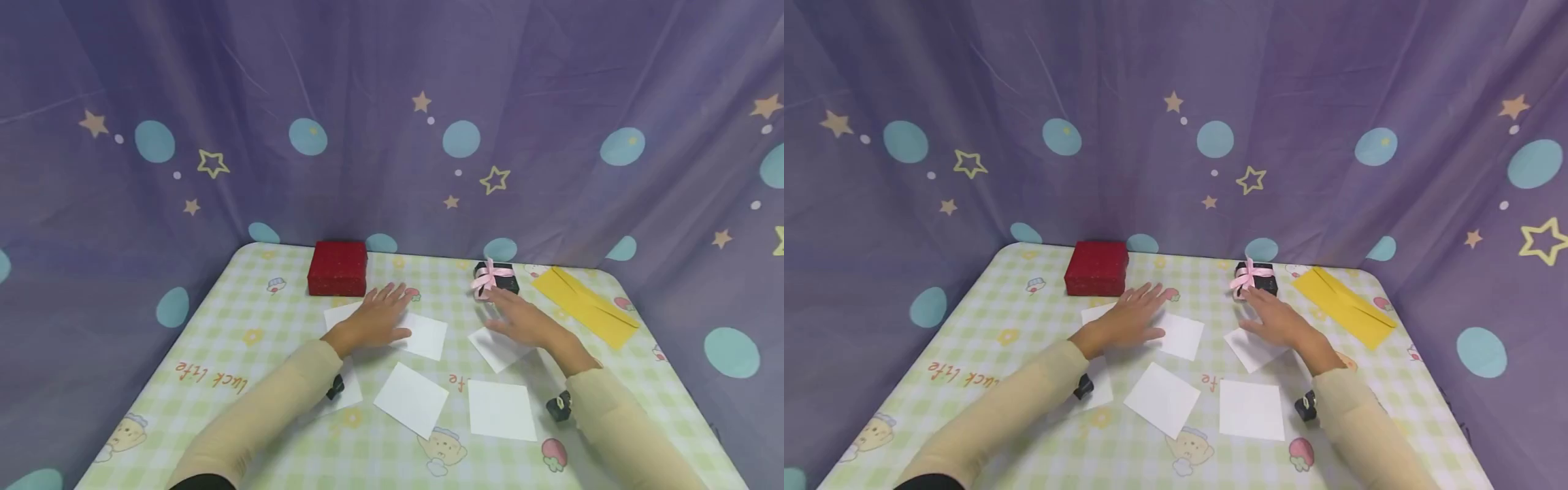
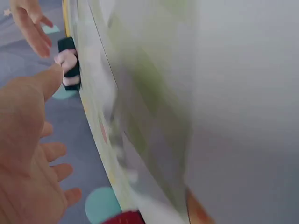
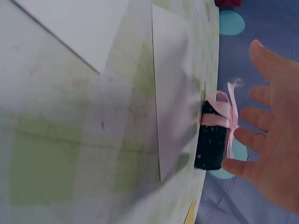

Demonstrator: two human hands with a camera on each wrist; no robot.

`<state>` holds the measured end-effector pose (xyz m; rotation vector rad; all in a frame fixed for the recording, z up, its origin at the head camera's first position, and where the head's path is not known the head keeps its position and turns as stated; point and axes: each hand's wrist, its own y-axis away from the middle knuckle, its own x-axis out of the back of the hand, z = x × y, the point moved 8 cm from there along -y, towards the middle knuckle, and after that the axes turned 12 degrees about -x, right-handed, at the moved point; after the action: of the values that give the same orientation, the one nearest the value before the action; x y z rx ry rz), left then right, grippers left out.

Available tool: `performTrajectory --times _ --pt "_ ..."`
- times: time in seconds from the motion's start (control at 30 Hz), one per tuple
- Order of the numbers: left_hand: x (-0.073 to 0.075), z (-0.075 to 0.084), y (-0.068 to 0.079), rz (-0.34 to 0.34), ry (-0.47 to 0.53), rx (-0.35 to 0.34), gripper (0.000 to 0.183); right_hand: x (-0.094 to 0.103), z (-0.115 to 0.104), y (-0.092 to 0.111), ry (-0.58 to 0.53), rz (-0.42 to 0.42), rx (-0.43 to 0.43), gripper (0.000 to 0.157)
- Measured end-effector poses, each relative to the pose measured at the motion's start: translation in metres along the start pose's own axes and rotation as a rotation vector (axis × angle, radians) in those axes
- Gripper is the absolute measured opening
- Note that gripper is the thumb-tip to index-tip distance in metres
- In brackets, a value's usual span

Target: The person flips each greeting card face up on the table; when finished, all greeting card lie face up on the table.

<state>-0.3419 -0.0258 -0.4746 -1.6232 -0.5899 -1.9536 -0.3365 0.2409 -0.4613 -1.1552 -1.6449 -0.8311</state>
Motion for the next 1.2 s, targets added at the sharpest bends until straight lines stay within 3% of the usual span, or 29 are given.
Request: performTrajectory --times 0.13,0.23,0.5,0.7,0.83,1.2 --pt "0.001 0.019 -0.015 0.063 -0.006 -0.048 0.075 0.002 0.014 0.0 -0.035 -0.009 0.009 0.063" --pt "-0.001 0.033 -0.028 0.083 0.006 -0.047 0.068 0.006 0.028 0.001 -0.066 -0.017 -0.009 0.059" --pt "-0.016 0.067 -0.062 0.055 0.022 -0.021 0.063 -0.003 0.07 0.006 -0.164 -0.072 -0.092 0.054" --pt "-0.03 0.084 -0.079 0.045 0.15 0.005 0.064 -0.013 0.082 0.011 -0.237 -0.112 -0.14 0.059" --pt "-0.037 0.09 -0.088 0.033 0.167 0.006 0.064 -0.016 0.082 0.012 -0.237 -0.11 -0.155 0.06" --pt "-0.041 0.098 -0.092 0.011 0.005 0.016 0.057 -0.025 0.08 0.008 -0.22 -0.14 -0.199 0.058"
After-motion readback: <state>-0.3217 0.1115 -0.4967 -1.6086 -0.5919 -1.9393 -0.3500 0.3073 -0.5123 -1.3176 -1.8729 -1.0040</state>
